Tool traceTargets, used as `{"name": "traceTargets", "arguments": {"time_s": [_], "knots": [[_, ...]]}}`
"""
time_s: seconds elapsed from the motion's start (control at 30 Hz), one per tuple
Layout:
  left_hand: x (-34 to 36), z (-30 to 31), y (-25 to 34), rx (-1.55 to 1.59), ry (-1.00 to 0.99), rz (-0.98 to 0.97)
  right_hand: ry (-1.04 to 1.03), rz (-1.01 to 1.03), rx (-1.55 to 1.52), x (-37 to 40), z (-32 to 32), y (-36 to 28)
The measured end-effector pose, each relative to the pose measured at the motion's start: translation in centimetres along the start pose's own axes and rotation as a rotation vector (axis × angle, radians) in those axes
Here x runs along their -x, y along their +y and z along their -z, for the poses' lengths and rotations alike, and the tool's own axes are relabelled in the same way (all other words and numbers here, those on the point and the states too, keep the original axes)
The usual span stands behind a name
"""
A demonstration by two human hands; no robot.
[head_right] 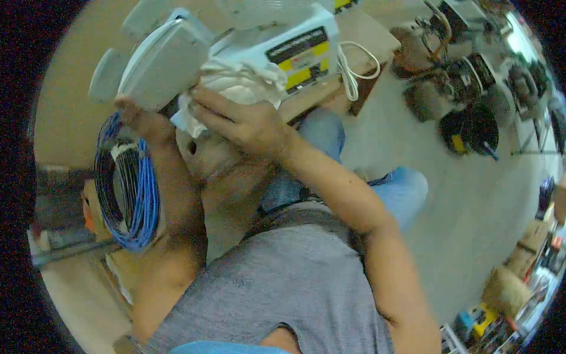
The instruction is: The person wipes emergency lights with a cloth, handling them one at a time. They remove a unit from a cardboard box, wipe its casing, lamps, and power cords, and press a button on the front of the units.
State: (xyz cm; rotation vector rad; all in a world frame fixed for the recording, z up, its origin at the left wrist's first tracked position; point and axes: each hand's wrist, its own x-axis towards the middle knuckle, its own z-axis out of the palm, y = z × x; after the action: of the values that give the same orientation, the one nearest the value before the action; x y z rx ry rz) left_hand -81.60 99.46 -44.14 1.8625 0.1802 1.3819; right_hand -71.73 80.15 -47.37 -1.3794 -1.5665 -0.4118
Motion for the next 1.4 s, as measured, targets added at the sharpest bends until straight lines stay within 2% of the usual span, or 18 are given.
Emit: {"name": "traceTargets", "arguments": {"time_s": [0.1,0.17,0.23,0.3,0.37,0.43,0.57,0.67,0.73,0.8,0.93,1.03,1.1,1.17,1.23,1.27,1.33,1.4], "knots": [[-0.9,-0.8,2.9,0.227,0.083,0.223,-0.015,0.028,0.274,3.9,0.7,4.1],[-1.3,-0.8,2.2,0.300,0.108,0.300,0.122,-0.046,0.348,5.3,1.4,5.2],[-1.3,0.3,-0.2,0.028,-0.012,0.058,0.201,-0.204,0.492,6.0,2.9,4.8],[-0.3,0.2,-0.5,0.066,0.070,0.106,0.240,-0.181,0.524,7.5,2.8,6.3],[1.8,5.3,-6.5,-0.392,-0.217,0.219,0.293,-0.292,0.400,7.4,3.4,5.8],[6.8,1.5,-3.0,0.340,-0.025,0.558,0.341,-0.247,0.390,7.1,4.0,5.9],[6.4,-0.1,-0.9,0.247,-0.060,0.571,0.305,-0.352,0.311,6.7,5.3,5.8],[5.6,-0.8,0.8,0.216,-0.073,0.549,0.501,-0.537,0.161,5.2,4.5,4.9],[5.3,-1.8,1.6,0.216,-0.082,0.540,0.395,-0.322,0.191,5.6,-0.2,3.0],[5.4,-2.5,1.9,0.220,-0.073,0.534,0.148,-0.143,0.206,5.1,-1.8,0.3],[5.5,-1.0,0.0,0.256,-0.095,0.621,-0.012,-0.075,0.118,4.1,-0.6,0.1],[6.1,-0.9,-0.8,0.280,-0.034,0.599,0.267,-0.128,0.265,2.9,4.6,2.7],[6.0,-1.6,0.8,0.322,-0.013,0.727,0.515,-0.420,0.378,2.9,7.8,4.8],[6.4,-1.6,1.0,0.358,0.001,0.864,0.620,-0.295,0.495,0.3,11.3,5.8],[6.4,-1.9,-0.6,0.572,-0.045,0.463,0.513,-0.303,0.391,0.4,9.2,5.5],[6.1,-2.3,-0.8,0.574,-0.041,0.460,0.421,-0.302,0.303,0.6,7.8,5.3],[5.7,-2.9,-1.1,0.548,0.254,0.659,0.341,-0.150,0.324,0.7,3.2,2.5],[6.1,-1.7,-2.0,0.646,0.208,0.684,0.111,-0.074,-0.024,1.1,-1.4,-1.2]]}}
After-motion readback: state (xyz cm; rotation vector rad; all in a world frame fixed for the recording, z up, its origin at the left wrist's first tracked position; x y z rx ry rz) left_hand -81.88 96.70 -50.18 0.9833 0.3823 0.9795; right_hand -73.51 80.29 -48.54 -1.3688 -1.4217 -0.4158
